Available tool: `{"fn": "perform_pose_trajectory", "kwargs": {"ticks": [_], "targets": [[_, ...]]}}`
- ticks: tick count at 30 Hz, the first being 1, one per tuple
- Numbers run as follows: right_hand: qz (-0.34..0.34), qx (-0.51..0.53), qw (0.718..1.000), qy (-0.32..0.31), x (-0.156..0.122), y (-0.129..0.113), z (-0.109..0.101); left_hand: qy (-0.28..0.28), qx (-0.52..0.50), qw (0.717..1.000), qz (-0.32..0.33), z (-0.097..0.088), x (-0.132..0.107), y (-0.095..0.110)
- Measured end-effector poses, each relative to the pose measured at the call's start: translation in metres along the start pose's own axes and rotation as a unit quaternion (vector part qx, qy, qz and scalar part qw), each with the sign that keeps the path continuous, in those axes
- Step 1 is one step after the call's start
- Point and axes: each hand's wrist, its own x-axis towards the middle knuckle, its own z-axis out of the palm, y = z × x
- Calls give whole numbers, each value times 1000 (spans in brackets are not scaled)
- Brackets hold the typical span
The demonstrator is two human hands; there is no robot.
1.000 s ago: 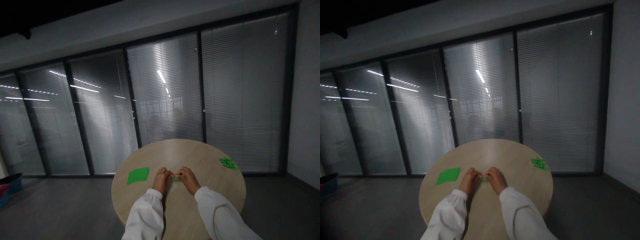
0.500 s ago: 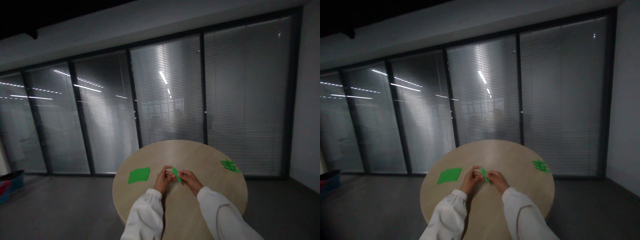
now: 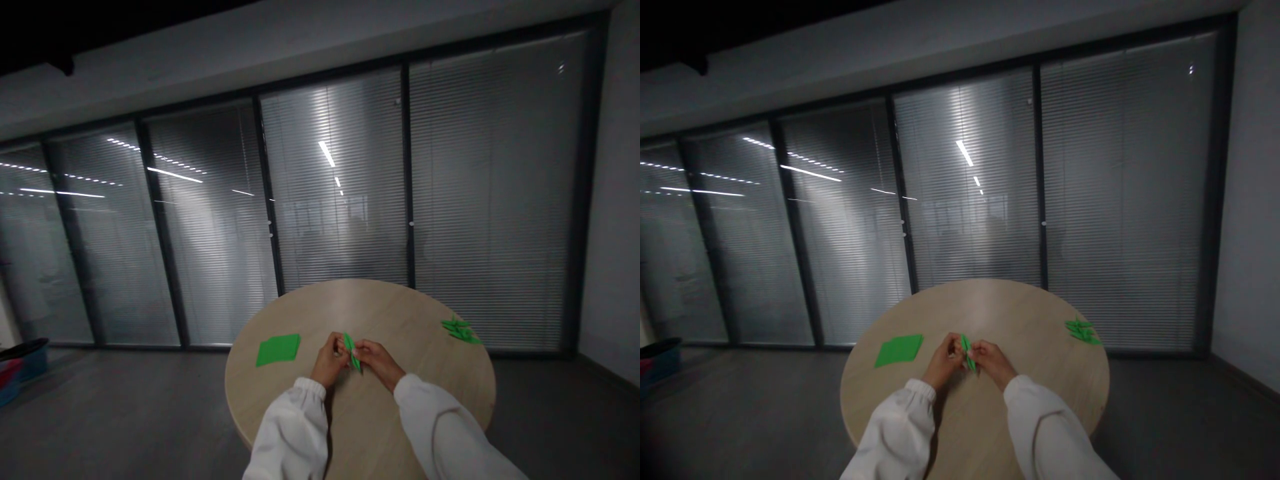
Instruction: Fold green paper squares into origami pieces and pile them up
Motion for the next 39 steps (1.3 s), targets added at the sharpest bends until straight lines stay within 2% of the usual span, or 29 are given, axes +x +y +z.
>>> {"fn": "perform_pose_trajectory", "kwargs": {"ticks": [6,12,17,26,31,39], "targets": [[0,8,1000,-3,2,-3,1,12,49,999,21,0,-2,3],[-11,-12,999,42,3,0,-4,-10,-3,1000,-29,0,-2,9],[-34,-48,997,54,3,1,-6,5,-25,998,-57,-2,1,9],[-23,-59,997,41,6,6,-5,27,30,999,-11,-5,-1,17],[-45,-88,995,35,6,7,-5,38,69,997,12,-4,-1,15],[-43,-115,991,45,6,10,-6,40,-20,998,-49,-1,3,9]]}}
